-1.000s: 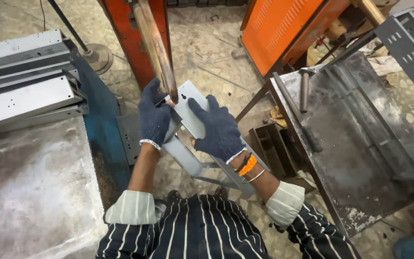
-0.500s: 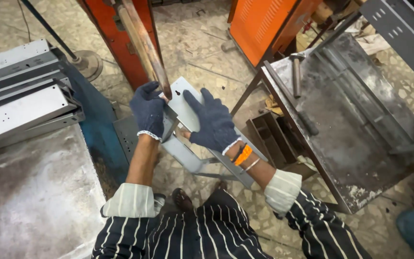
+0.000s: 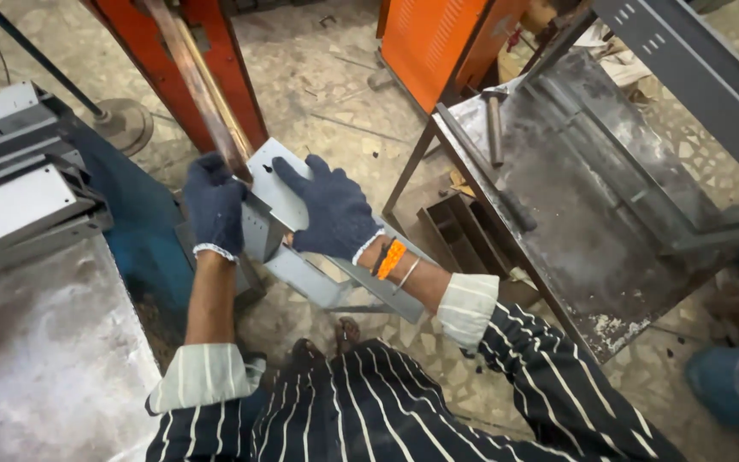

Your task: Assembling and spot welding metal frame components in a workshop.

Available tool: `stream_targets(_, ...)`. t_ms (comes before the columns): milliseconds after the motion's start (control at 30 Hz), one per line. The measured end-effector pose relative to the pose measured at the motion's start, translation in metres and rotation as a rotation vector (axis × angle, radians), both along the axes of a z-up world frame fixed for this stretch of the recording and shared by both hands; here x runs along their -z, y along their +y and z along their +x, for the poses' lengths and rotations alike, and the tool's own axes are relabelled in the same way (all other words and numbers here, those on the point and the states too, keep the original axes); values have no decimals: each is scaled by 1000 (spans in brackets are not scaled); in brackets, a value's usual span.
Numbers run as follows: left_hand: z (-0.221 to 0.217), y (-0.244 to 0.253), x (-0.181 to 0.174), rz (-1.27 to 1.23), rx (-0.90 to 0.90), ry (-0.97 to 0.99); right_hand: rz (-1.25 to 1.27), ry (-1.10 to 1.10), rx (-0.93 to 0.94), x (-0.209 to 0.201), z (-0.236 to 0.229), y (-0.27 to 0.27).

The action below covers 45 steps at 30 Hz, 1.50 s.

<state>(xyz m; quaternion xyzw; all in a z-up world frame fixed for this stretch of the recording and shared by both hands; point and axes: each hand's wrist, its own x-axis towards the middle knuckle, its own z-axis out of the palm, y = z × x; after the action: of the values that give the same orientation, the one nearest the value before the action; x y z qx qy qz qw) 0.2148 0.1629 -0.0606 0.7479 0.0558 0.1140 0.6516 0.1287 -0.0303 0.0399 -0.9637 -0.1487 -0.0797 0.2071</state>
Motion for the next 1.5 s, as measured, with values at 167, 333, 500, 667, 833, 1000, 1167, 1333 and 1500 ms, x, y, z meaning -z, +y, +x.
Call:
stream_targets(167,1,3,19,-144,-31,-34,-26,0,-34,1,1,-2)
stream_targets(333,-2,5,18,-265,-6,-2,-54,24,-32,-7,2,-2)
stream_targets(500,-14,9,2,-258,119,27,-75,-19,-58,-3,6,-5)
stream_targets(667,-23,13,-7,-327,208,13,-61,-11,-86,-9,7,-7)
stream_targets(833,-22,20,10,-323,268,-45,-71,18,-98,-11,8,-7)
stream_targets(1000,-22,15,10,-167,142,-12,-83,12,-81,-9,9,-6)
stream_targets(1167,-22,9,11,-231,106,-8,-89,60,-102,-19,11,-7)
stream_targets(1333,-30,6,6,-250,89,8,-88,11,-124,-7,8,-11)
stream_targets(1500,-29,1,1,-299,81,-50,-87,-63,-104,-12,5,-10)
